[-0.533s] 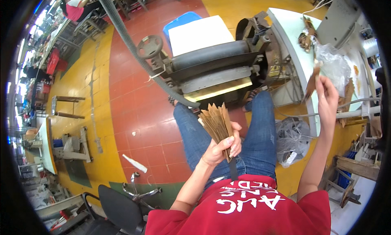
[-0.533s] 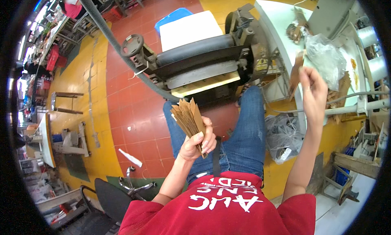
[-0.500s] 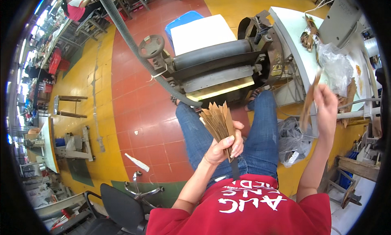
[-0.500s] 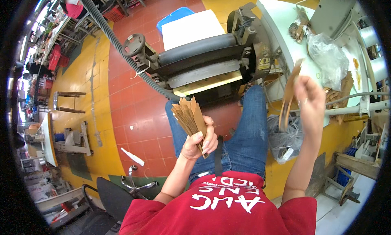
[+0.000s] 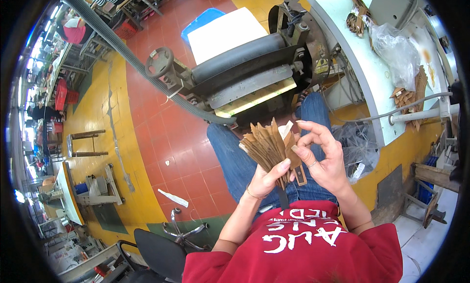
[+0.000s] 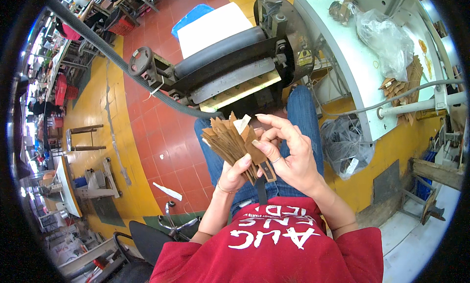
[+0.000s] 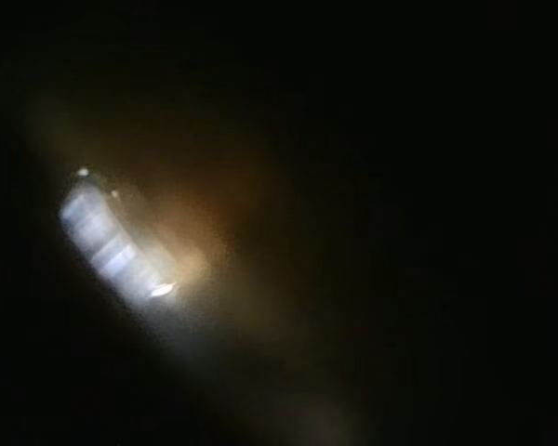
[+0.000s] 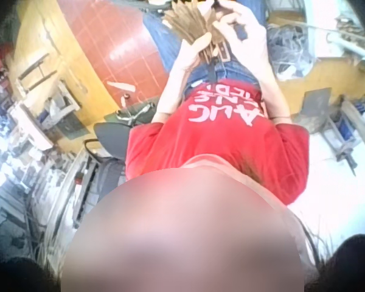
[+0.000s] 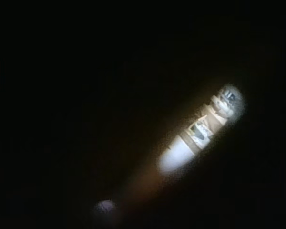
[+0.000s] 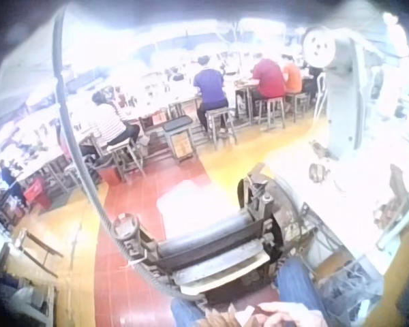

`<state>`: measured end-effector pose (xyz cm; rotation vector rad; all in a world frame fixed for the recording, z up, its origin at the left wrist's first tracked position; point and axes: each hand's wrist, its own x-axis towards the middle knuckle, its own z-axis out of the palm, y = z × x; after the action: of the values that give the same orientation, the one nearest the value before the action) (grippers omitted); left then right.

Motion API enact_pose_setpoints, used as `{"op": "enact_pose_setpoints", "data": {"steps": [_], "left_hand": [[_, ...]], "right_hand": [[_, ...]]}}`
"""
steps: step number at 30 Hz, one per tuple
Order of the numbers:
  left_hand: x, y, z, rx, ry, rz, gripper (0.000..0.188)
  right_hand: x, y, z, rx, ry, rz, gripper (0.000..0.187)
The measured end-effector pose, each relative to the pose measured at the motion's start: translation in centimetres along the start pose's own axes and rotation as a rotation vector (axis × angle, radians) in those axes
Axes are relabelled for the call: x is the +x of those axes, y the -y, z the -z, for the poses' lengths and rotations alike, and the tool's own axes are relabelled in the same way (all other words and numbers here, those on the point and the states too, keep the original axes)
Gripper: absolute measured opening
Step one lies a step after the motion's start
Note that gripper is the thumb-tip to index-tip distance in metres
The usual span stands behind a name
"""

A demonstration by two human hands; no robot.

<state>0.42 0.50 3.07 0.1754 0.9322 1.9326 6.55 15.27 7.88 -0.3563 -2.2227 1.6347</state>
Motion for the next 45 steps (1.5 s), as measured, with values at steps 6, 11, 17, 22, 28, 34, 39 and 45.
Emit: {"op": "enact_pose_setpoints", "data": {"steps": [6, 11, 17, 22, 28, 34, 39, 45], "left_hand": [[1.3, 0.4, -1.4, 0.111, 0.04, -0.043, 0.053], [2.2, 1.3, -2.2, 0.266, -0.055, -0.179, 0.036], [1.8, 2.2, -1.3, 0.326, -0.155, 0.029, 0.028], [1.7, 2.9, -0.4, 0.445, -0.204, -0.152, 0.037], [1.9, 2.2, 0.5, 0.522, -0.147, -0.17, 0.044], [1.5, 1.3, -0.7, 0.353, -0.139, -0.266, 0.038], [1.1, 1.1, -1.2, 0.475, -0.194, -0.332, 0.03], [0.4, 0.4, -1.7, 0.284, -0.152, -0.281, 0.031]], "right_hand": [[-0.3, -1.8, -0.6, -0.111, -0.129, 0.049, 0.038], [-0.6, -1.9, -0.8, -0.51, -0.252, 0.125, 0.034], [2.0, -2.8, 5.2, -0.613, -0.062, 0.179, 0.026], [4.3, -4.4, 14.0, -1.06, -0.521, -0.05, 0.026], [7.4, -8.5, 18.3, -1.524, -0.438, -0.38, 0.022], [11.0, -11.2, 20.4, -1.75, -0.515, -0.44, 0.018], [10.9, -11.8, 20.8, -1.738, -0.491, -0.389, 0.019], [10.6, -12.1, 20.8, -1.698, -0.522, -0.198, 0.018]]}}
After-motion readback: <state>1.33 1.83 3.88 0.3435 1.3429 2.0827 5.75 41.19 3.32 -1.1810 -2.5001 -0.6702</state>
